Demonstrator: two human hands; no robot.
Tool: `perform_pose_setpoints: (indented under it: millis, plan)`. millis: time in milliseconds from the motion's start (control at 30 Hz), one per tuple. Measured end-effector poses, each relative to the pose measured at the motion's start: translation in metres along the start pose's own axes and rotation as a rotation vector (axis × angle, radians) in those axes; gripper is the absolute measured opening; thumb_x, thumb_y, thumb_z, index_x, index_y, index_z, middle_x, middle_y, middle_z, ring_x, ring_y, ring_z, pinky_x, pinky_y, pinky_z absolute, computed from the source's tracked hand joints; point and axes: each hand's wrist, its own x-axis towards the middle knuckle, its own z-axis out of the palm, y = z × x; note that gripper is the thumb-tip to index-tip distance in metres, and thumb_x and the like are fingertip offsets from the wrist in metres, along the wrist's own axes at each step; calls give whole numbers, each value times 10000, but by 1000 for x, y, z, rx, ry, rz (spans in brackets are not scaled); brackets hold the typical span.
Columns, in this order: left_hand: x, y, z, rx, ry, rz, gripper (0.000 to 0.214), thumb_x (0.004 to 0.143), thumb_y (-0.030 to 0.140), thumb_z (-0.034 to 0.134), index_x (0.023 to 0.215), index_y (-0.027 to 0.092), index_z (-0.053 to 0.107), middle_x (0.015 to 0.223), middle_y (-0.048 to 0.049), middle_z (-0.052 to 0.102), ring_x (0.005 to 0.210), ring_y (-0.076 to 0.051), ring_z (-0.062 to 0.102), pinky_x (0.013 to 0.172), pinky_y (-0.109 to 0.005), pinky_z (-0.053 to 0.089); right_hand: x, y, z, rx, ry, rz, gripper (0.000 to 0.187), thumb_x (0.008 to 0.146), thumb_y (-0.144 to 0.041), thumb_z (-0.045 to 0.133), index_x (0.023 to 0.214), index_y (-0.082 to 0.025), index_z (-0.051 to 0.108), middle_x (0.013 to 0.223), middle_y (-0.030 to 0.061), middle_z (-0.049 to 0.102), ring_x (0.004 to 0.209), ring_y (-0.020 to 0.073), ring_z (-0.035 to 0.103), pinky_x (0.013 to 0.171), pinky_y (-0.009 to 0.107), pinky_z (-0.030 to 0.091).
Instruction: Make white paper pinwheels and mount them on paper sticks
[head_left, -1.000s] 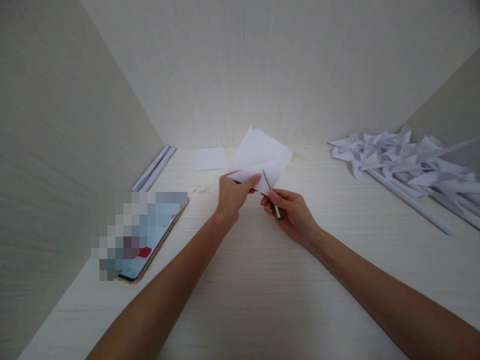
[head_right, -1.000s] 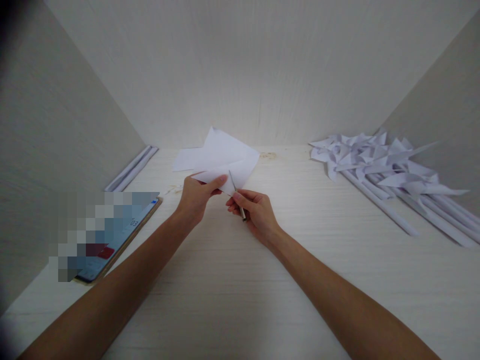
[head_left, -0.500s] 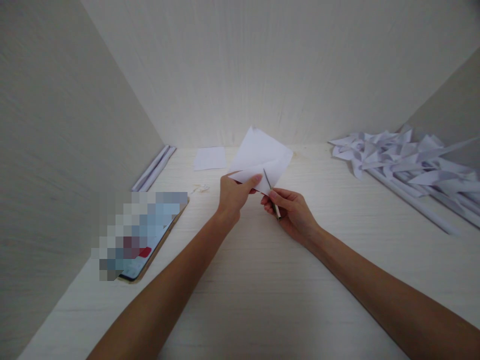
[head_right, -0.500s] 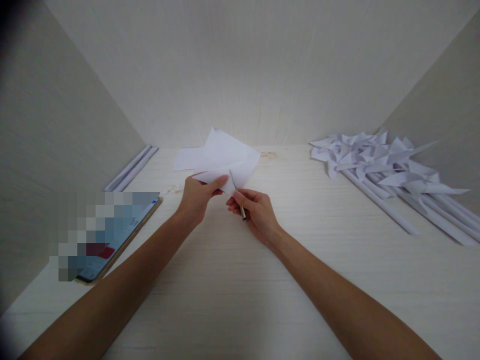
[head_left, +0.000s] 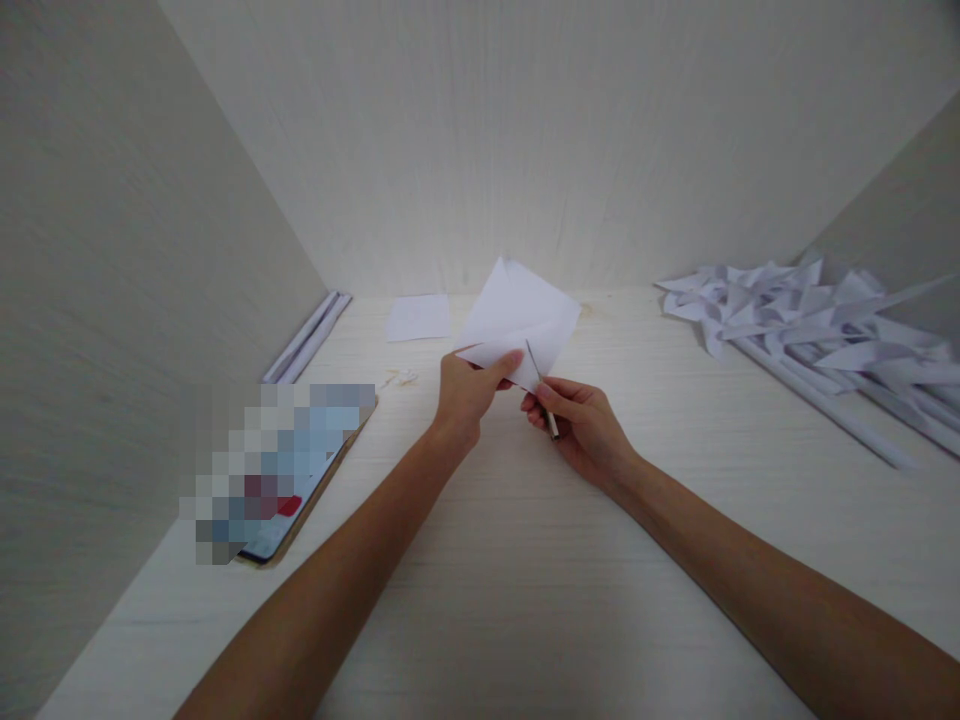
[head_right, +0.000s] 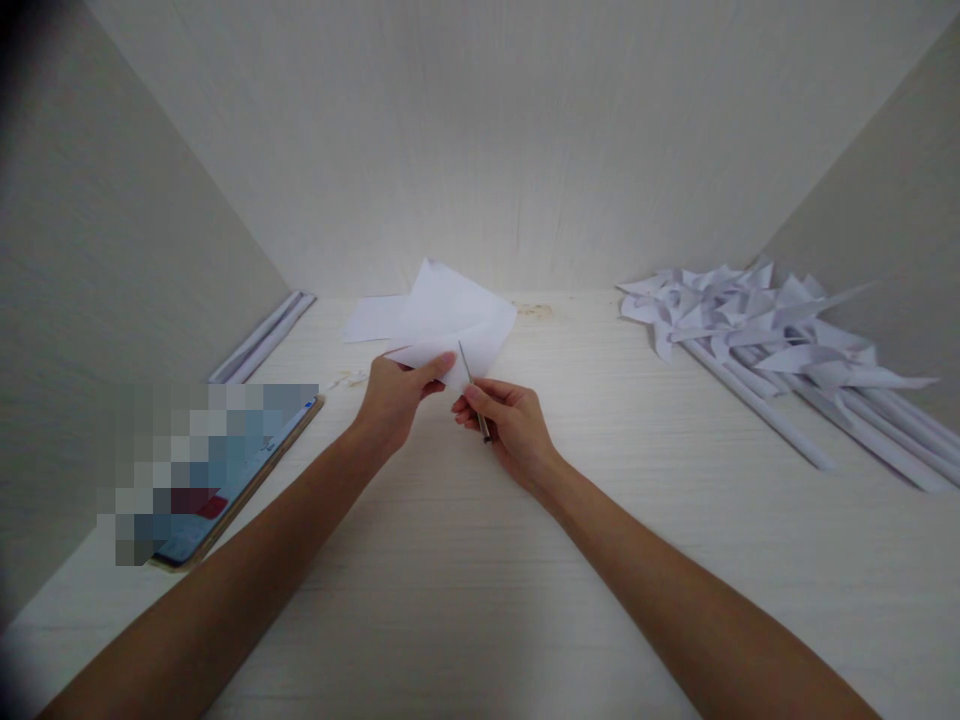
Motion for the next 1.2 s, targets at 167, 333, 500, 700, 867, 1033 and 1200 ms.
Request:
perform_pose_setpoints:
  millis: [167, 333, 500, 700, 867, 1033, 1200]
  plan:
    - [1, 1, 1, -90, 17, -32, 239, 465, 207, 722, 662, 115, 623, 664, -22, 627, 577, -101, 548, 527, -228, 449, -1, -1, 1, 0, -3, 11, 175, 583, -299, 722, 589, -134, 662, 577, 11, 617, 491, 52, 502, 496, 193, 394]
    - [16, 10, -12, -177, 145, 19, 237, 465, 162, 697, 681, 124, 608, 770, -33, 646, 672, -111, 576, 591, -220, 462, -3, -1, 4, -40, -25, 41, 204, 540, -289, 748, 669, -144, 685, 598, 19, 648, 503, 67, 533, 515, 207, 420]
    - [34, 19, -35, 43, 181, 201, 277, 464, 178, 685, 725, 121, 611, 794, -50, 651, 771, -166, 594, 675, -277, 474, 0, 0, 3, -15, 100, -28, 202, 554, -276, 737, 719, -167, 698, 780, 38, 681, 525, 52, 544, 533, 202, 434]
    - [36, 22, -43, 251, 39, 235, 257, 498, 190, 656, 744, 123, 620, 714, -27, 653, 634, -138, 580, 584, -255, 454, 2, -2, 2, 42, 224, -87, 243, 505, -268, 755, 731, -195, 701, 1143, 52, 574, 602, 56, 595, 579, 211, 473]
    - [32, 20, -39, 291, -122, 160, 248, 504, 209, 677, 729, 118, 628, 683, -20, 655, 586, -127, 572, 557, -243, 445, 1, -1, 3, 24, 197, -57, 216, 481, -247, 766, 678, -190, 699, 1062, 43, 613, 594, 58, 594, 584, 212, 468]
    - [28, 20, -34, 141, -155, 68, 270, 505, 251, 713, 726, 128, 618, 636, 3, 632, 550, -99, 549, 539, -217, 439, 2, 0, 2, -10, 185, -29, 223, 491, -244, 765, 693, -172, 704, 614, 4, 651, 549, 76, 573, 545, 206, 431]
    - [19, 12, -21, -108, -241, -99, 308, 553, 371, 697, 734, 133, 621, 735, -27, 646, 640, -101, 577, 644, -248, 475, 2, -4, 4, 81, 251, -68, 217, 480, -247, 768, 674, -180, 695, 579, -10, 649, 546, 70, 559, 552, 205, 429]
